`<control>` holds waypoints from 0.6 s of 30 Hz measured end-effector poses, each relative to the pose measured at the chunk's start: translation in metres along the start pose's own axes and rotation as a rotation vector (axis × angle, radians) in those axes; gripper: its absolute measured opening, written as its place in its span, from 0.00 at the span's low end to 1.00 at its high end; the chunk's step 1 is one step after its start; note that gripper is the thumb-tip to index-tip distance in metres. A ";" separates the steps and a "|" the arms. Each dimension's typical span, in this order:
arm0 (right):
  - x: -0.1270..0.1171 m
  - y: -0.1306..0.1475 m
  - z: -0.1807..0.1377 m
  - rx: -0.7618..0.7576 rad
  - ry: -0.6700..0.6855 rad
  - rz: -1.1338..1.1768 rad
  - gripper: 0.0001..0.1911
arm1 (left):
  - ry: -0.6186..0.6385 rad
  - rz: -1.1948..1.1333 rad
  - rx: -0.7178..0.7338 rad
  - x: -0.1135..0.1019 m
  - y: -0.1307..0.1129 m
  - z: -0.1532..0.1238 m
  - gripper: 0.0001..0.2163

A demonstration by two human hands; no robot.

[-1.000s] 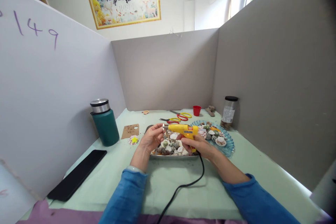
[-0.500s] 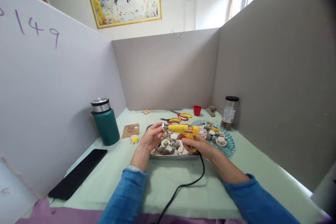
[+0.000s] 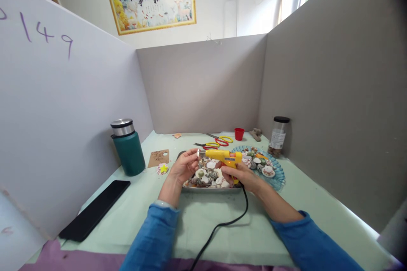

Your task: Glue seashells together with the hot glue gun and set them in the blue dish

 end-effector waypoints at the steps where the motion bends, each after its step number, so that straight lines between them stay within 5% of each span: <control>1: 0.000 0.001 0.000 0.003 0.006 0.005 0.15 | -0.006 0.001 0.001 -0.001 0.000 0.000 0.15; 18: 0.001 -0.003 0.000 0.010 0.012 0.019 0.14 | 0.037 0.035 0.005 0.000 0.002 0.002 0.15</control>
Point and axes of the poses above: each hand's wrist, its own z-axis towards the middle knuckle, its own x-axis out of the palm, y = z × x, the point moved 7 cm from there along z, towards the middle knuckle, and after that the axes turned 10 degrees about -x, right-handed, at the moved point
